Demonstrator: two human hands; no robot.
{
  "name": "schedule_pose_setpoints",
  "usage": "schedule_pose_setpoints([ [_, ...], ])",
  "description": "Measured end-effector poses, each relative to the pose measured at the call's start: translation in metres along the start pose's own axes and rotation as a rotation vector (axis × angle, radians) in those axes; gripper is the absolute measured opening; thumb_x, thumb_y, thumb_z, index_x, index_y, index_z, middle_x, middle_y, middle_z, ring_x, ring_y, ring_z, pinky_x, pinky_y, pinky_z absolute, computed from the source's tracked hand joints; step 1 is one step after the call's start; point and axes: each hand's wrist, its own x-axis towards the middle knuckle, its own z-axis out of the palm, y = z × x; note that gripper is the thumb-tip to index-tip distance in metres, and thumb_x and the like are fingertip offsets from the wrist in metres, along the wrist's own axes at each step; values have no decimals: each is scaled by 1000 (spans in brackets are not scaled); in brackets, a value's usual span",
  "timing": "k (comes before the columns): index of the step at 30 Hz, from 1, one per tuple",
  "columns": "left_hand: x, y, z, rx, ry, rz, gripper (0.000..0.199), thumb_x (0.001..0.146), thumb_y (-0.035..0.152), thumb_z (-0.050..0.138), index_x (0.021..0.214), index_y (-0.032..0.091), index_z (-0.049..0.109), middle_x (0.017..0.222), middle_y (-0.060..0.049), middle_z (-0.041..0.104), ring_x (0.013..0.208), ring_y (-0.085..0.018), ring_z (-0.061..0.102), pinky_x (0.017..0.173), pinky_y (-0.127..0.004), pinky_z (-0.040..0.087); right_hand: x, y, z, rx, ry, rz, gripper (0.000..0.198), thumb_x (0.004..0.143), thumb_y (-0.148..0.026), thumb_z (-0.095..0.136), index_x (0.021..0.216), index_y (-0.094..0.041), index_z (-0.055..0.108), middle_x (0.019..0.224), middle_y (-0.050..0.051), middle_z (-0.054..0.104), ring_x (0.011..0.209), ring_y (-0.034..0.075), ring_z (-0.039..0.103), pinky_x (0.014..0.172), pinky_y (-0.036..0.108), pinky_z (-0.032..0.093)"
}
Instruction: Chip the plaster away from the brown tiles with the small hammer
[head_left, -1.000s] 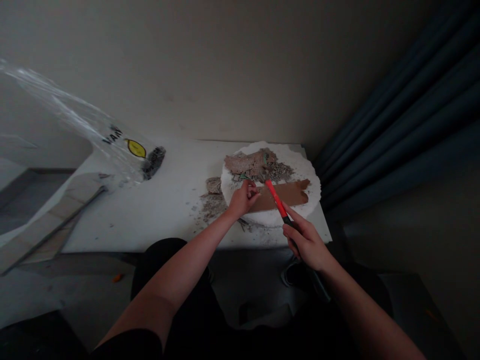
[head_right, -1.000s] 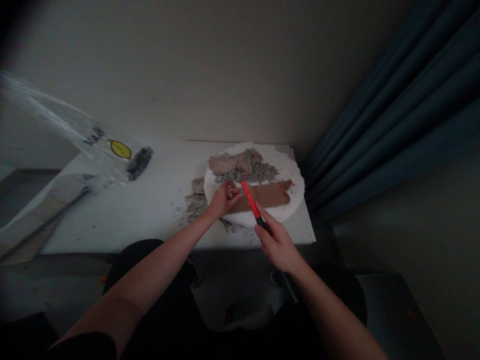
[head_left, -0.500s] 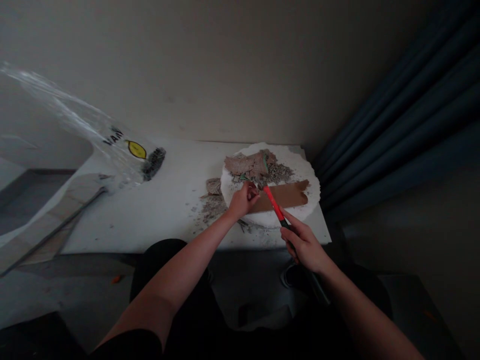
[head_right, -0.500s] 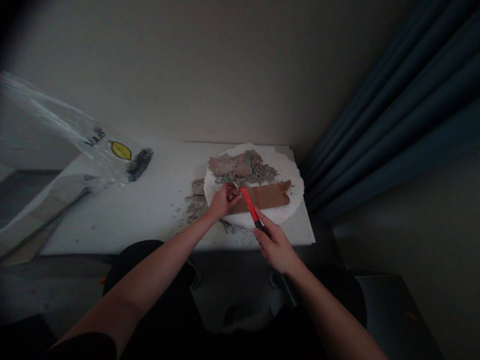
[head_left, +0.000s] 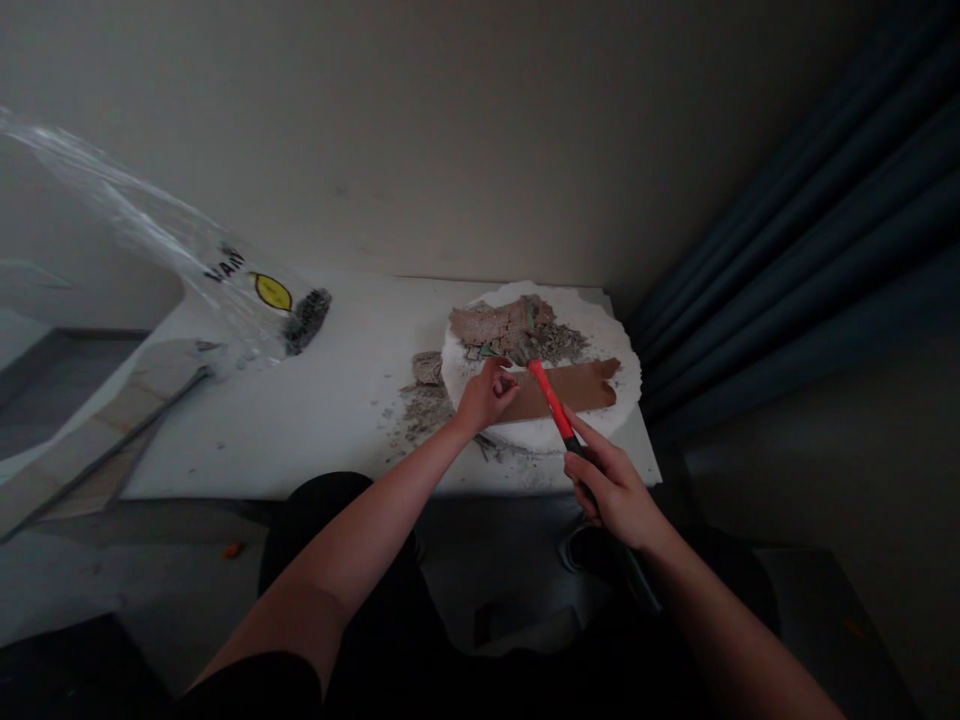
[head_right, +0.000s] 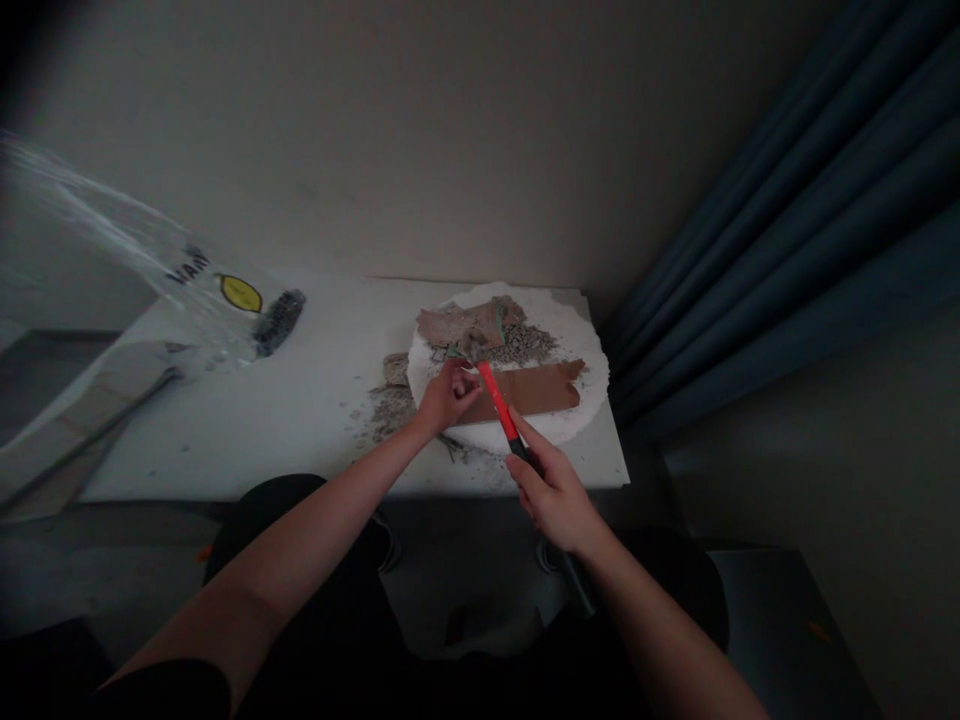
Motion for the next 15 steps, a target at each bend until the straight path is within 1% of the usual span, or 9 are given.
schedule_pose_setpoints([
  [5, 1, -1, -2, 18, 19, -19, 44, 76, 28, 70, 112, 20, 46, 84, 1, 70, 60, -8, 53, 61, -22, 40, 1, 3, 2, -4, 5, 65, 70, 92, -36, 54, 156, -27, 26, 60, -9, 42, 36, 6, 33, 29, 17, 28],
  [8, 2, -3, -4, -18, -32, -20, 45, 76, 26, 69, 114, 21, 45, 85, 1, 69, 59, -7, 53, 60, -21, 40, -1, 1, 3, -13, 13, 44, 70, 93, -36, 54, 156, -27, 25, 58, -9, 41, 36, 6, 34, 30, 17, 29],
  [10, 3, -4, -9, -46, -68, -16, 48, 75, 23, 67, 118, 21, 44, 90, 1, 68, 58, -6, 51, 58, -21, 40, -1, 1, 3, -17, 14, 34, 70, 93, -37, 53, 156, -27, 25, 57, -9, 41, 36, 7, 34, 31, 17, 29],
  [11, 4, -4, -12, -50, -65, -14, 50, 74, 21, 66, 119, 21, 44, 93, 0, 67, 58, -6, 52, 58, -21, 40, -1, 3, 3, -19, 15, 38, 70, 93, -36, 53, 156, -26, 25, 57, -9, 41, 36, 7, 34, 31, 17, 29],
  [13, 5, -3, -21, -38, -5, -17, 48, 73, 17, 63, 118, 20, 45, 97, -1, 64, 61, -6, 53, 58, -21, 41, 1, 7, 2, -20, 19, 61, 70, 92, -36, 54, 155, -24, 27, 58, -9, 42, 35, 6, 33, 30, 17, 28],
  [15, 7, -3, -30, -20, 92, -31, 44, 74, 16, 59, 116, 20, 46, 94, 0, 62, 63, -7, 53, 60, -22, 42, 2, 11, 2, -22, 37, 87, 70, 92, -36, 54, 155, -23, 28, 60, -8, 43, 35, 6, 32, 29, 17, 28],
])
